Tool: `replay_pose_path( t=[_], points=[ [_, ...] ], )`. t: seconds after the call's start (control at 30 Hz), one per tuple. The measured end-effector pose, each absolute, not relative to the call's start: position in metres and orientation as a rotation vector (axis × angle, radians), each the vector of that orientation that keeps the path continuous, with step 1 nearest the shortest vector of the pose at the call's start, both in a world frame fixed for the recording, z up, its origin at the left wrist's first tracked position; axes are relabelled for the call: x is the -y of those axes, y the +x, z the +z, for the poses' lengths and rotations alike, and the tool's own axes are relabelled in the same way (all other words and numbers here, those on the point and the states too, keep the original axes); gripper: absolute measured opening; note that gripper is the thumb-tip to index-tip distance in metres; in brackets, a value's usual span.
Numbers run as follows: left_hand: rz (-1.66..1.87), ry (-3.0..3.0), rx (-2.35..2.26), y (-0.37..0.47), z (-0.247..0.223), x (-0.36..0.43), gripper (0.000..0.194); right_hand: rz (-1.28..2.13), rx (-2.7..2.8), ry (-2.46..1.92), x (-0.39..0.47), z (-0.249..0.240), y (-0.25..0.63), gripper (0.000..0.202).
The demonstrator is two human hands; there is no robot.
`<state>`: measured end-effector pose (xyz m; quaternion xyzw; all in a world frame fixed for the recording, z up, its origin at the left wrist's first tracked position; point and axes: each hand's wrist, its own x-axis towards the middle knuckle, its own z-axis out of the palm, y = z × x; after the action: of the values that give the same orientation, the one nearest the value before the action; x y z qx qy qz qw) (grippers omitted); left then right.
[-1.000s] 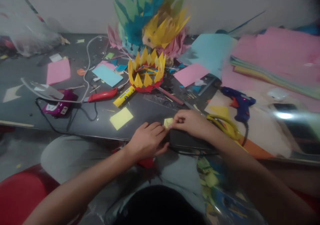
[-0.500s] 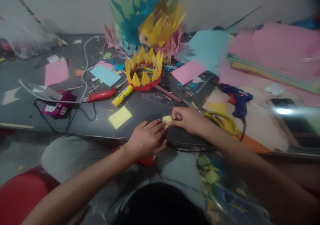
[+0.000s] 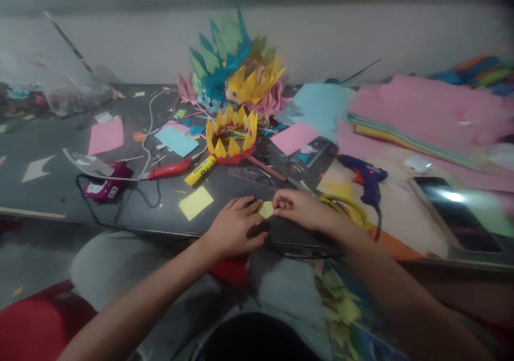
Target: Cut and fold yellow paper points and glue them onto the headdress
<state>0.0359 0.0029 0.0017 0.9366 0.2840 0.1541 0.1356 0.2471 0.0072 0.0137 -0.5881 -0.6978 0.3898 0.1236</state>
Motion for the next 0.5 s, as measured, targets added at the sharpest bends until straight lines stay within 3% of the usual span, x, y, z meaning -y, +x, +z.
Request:
replay_pose_path(
  t=[0.27, 0.5],
  points=[
    [0.447, 2.788, -1.073, 0.048, 0.001, 0.022, 0.039, 0.559, 1.917, -1.878, 0.026, 0.008, 0.223, 0.013],
    [0.349, 2.663, -1.251, 0.048, 0.011, 0.019, 0.023, 0.581, 1.953, -1.775, 0.028, 0.002, 0.212, 0.017]
  ],
)
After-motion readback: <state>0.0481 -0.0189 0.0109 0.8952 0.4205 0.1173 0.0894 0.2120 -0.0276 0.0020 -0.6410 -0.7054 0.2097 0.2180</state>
